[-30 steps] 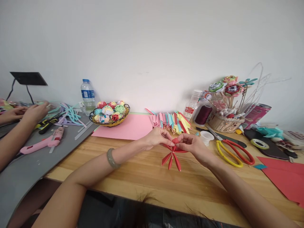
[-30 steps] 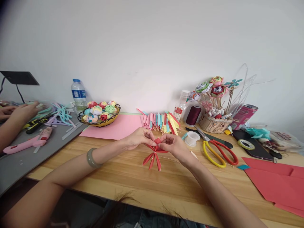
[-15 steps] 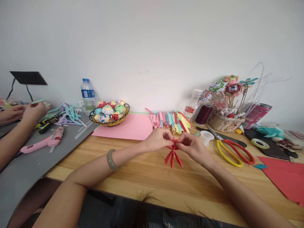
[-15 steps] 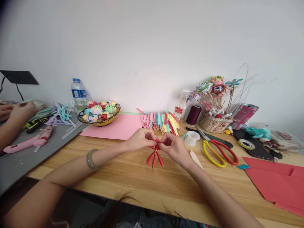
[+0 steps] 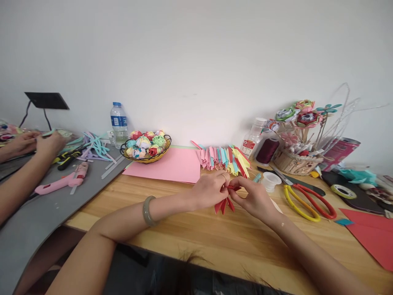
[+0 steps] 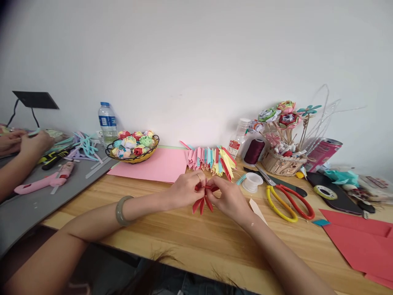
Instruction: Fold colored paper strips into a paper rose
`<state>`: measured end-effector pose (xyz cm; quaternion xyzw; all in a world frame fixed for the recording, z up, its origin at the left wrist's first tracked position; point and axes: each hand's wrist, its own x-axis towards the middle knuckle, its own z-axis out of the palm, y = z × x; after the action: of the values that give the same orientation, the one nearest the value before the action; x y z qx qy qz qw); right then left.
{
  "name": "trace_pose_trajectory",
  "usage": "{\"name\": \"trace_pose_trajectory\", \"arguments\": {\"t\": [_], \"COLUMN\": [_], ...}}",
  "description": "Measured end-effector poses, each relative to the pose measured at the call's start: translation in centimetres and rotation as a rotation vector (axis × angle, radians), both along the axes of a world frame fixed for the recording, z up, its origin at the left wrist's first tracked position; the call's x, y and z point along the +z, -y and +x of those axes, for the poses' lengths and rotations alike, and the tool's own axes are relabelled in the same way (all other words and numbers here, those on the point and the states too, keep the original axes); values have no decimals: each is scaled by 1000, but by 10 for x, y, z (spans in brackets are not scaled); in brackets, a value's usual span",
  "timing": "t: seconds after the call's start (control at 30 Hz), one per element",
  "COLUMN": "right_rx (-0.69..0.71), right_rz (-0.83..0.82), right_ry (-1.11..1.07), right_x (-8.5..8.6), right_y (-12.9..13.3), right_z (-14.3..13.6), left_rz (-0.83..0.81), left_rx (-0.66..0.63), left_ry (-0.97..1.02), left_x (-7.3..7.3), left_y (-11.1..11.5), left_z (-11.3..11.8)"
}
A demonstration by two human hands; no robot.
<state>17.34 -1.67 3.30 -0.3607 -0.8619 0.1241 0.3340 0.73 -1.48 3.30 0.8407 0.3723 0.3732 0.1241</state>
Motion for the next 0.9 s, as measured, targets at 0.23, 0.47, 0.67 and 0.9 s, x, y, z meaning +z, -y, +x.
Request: {"name": "trace_pose_trajectory", "arguments": {"t": [0.23, 0.47, 0.67, 0.9], "right_rx": [-81, -82, -122, -240], "right_rz": [157, 397, 515, -213], "right_ry": [158, 184, 105, -279], "right_x": [-10, -8, -4, 7], "right_y": [-6, -3, -2, -1], "right_z": [7, 11, 7, -2], "left_rz": [42, -702, -757, -332], "left_rx": [-21, -138, -173, -34], "left_ry": [-21, 509, 580, 615], "left_x": [-4, 8, 4, 2], "left_y": [-1, -11, -22, -19], "left_z": [-2, -3, -5, -5]}}
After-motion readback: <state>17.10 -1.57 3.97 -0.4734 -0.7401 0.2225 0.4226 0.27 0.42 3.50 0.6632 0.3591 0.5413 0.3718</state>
